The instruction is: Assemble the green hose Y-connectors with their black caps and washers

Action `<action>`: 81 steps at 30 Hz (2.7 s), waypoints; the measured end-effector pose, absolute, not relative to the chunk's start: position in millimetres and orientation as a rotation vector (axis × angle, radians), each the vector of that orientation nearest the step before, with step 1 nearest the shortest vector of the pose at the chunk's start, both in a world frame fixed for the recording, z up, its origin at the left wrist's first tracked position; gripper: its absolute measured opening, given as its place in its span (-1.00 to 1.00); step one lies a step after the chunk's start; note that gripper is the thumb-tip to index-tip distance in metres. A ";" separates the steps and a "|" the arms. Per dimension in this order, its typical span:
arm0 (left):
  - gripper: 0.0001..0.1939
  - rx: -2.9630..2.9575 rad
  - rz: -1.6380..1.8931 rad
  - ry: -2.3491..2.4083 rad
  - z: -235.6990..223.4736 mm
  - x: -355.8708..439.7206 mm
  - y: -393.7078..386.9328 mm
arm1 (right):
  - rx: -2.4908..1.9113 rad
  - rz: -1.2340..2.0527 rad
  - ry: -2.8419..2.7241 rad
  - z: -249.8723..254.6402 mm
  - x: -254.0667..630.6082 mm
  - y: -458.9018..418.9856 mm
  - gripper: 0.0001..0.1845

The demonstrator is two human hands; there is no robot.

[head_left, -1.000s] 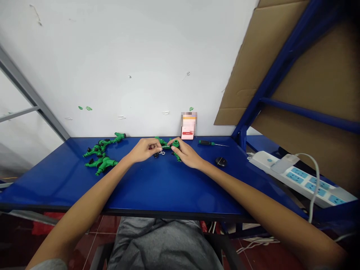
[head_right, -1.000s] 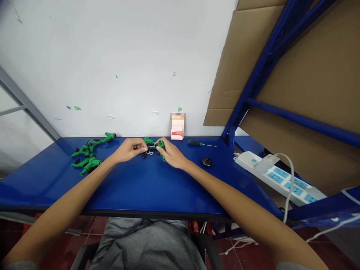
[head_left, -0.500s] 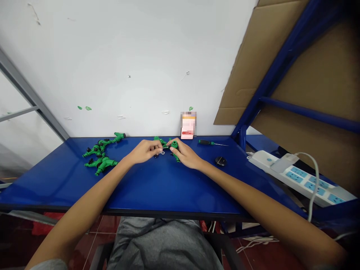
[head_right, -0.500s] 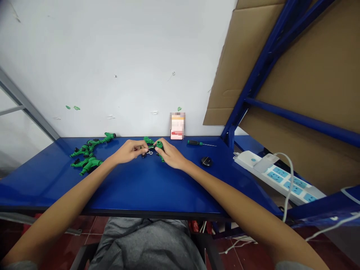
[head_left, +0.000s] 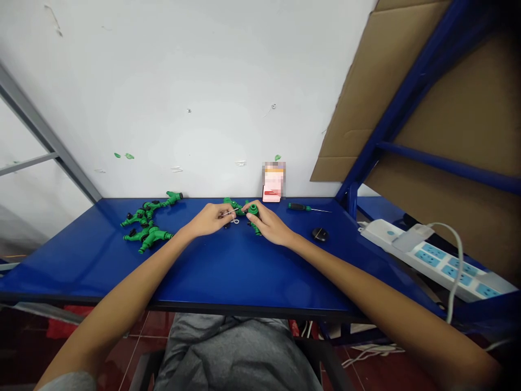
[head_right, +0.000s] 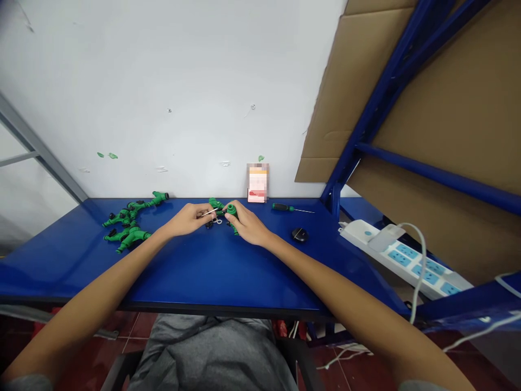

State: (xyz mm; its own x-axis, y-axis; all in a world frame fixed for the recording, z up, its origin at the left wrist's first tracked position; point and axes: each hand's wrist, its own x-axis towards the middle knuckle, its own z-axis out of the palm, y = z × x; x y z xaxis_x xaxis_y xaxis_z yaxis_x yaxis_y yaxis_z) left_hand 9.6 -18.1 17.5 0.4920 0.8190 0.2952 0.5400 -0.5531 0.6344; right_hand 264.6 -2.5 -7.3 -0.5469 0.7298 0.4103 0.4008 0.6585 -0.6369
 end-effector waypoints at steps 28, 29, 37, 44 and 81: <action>-0.58 1.865 1.015 0.918 -0.1 34.7 -24.4 | -0.645 0.569 -2.250 -6.8 256.6 -13.5 -0.78; -0.59 1.810 1.006 0.928 -0.6 35.7 -24.7 | -0.652 0.549 -2.258 -6.5 257.1 -13.9 -0.78; -0.76 1.953 1.157 0.947 6.6 34.9 -32.9 | -0.717 0.503 -2.226 -6.9 258.8 -12.3 -0.75; -0.71 2.045 1.143 0.975 13.5 35.5 -38.0 | -0.710 0.520 -2.207 -6.1 258.7 -12.4 -0.77; -0.63 2.209 1.016 1.387 14.1 18.0 -17.5 | -0.583 1.550 -1.516 -13.3 259.2 2.8 -0.70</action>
